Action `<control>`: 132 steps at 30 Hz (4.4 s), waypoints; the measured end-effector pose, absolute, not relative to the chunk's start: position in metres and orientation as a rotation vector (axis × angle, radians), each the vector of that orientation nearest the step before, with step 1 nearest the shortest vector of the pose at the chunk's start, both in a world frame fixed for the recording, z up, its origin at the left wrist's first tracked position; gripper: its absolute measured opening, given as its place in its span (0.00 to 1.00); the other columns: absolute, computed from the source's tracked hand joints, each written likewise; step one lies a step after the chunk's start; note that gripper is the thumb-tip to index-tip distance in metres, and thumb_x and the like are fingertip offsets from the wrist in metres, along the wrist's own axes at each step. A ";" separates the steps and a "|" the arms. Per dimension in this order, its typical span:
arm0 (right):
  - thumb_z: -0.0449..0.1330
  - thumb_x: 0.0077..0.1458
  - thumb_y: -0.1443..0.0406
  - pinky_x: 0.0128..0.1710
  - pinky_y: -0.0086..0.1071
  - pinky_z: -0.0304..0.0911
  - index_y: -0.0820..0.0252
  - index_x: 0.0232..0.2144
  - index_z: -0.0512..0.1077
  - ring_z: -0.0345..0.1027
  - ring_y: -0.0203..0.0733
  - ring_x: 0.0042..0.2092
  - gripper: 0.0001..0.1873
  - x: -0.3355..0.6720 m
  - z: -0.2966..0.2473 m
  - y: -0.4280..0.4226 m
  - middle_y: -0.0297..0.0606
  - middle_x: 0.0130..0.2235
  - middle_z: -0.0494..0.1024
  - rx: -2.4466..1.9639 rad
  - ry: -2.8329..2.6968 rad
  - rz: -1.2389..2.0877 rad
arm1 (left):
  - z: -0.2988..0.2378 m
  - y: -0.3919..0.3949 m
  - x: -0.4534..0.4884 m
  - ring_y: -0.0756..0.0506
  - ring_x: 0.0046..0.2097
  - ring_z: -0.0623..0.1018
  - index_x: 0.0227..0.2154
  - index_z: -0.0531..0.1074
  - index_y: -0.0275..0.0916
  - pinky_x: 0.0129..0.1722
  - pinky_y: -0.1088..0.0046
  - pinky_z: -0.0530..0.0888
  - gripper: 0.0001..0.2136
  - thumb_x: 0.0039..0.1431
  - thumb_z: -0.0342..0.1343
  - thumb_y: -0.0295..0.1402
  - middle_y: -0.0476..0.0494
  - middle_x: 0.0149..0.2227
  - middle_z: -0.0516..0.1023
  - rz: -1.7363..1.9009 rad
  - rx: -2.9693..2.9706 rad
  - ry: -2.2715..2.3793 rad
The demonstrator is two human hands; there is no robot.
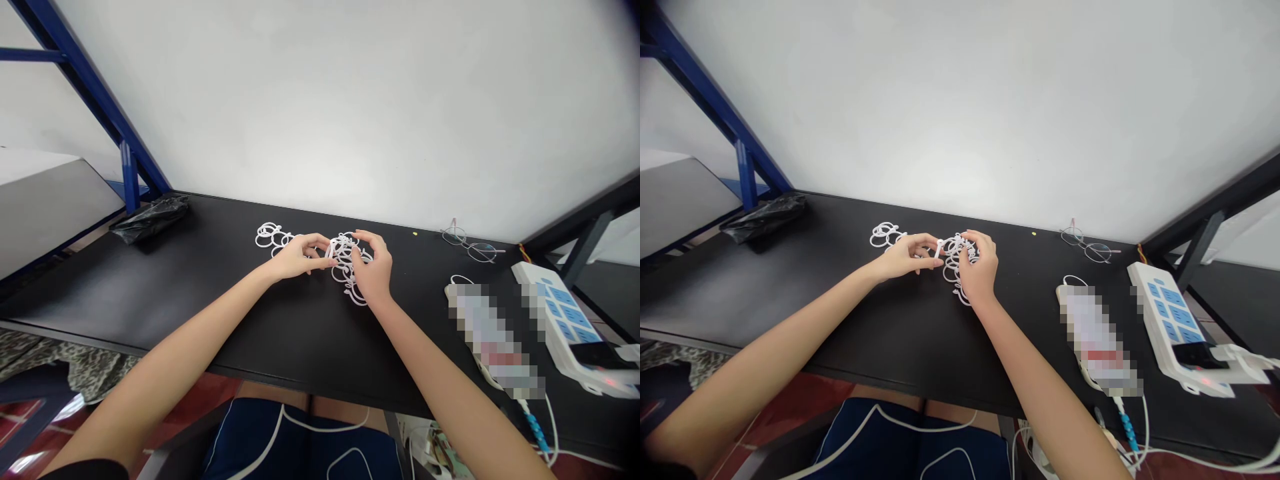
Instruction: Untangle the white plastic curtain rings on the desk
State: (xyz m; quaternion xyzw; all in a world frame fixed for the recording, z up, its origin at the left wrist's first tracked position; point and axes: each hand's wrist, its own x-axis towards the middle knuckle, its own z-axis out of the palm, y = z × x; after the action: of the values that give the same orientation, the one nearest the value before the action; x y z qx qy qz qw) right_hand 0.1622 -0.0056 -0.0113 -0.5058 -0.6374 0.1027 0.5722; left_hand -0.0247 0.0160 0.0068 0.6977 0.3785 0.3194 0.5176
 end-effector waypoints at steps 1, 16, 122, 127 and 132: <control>0.54 0.51 0.72 0.54 0.45 0.63 0.58 0.38 0.74 0.70 0.48 0.50 0.13 0.163 -0.013 -0.005 0.43 0.46 0.78 -1.209 -1.510 0.249 | 0.007 0.016 -0.025 0.50 0.32 0.77 0.44 0.71 0.36 0.21 0.79 0.70 0.22 0.49 0.66 0.43 0.38 0.47 0.76 0.768 1.671 0.910; 0.50 0.46 0.78 0.47 0.48 0.63 0.56 0.33 0.75 0.69 0.51 0.43 0.19 0.167 -0.021 -0.001 0.38 0.38 0.81 -1.427 -1.730 0.213 | 0.007 0.017 -0.027 0.51 0.32 0.77 0.42 0.71 0.37 0.22 0.79 0.70 0.21 0.49 0.66 0.44 0.40 0.45 0.77 0.836 1.645 0.937; 0.59 0.59 0.64 0.41 0.41 0.72 0.55 0.31 0.75 0.75 0.44 0.41 0.06 0.148 -0.003 -0.018 0.40 0.38 0.80 -0.904 -1.625 0.285 | -0.003 0.015 -0.022 0.50 0.34 0.79 0.40 0.74 0.35 0.37 0.70 0.76 0.21 0.40 0.72 0.29 0.42 0.44 0.76 0.876 1.486 0.725; 0.59 0.60 0.64 0.41 0.39 0.73 0.55 0.30 0.74 0.74 0.43 0.41 0.06 0.148 -0.004 -0.018 0.40 0.39 0.79 -0.907 -1.630 0.320 | -0.004 0.015 -0.022 0.50 0.33 0.80 0.38 0.74 0.35 0.35 0.71 0.76 0.20 0.41 0.72 0.29 0.42 0.43 0.77 0.877 1.497 0.696; 0.58 0.60 0.66 0.40 0.38 0.72 0.56 0.30 0.73 0.73 0.41 0.41 0.06 0.148 -0.005 -0.018 0.40 0.39 0.77 -0.863 -1.641 0.360 | -0.003 0.014 -0.022 0.50 0.33 0.80 0.38 0.74 0.35 0.35 0.72 0.76 0.20 0.40 0.72 0.30 0.42 0.43 0.78 0.877 1.503 0.706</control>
State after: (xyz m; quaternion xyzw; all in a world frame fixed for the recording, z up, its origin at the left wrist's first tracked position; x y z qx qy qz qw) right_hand 0.1484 -0.0183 -0.0049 -0.3701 -0.7037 0.1545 0.5864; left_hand -0.0215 0.0144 -0.0034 0.6457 0.3032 0.3769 0.5908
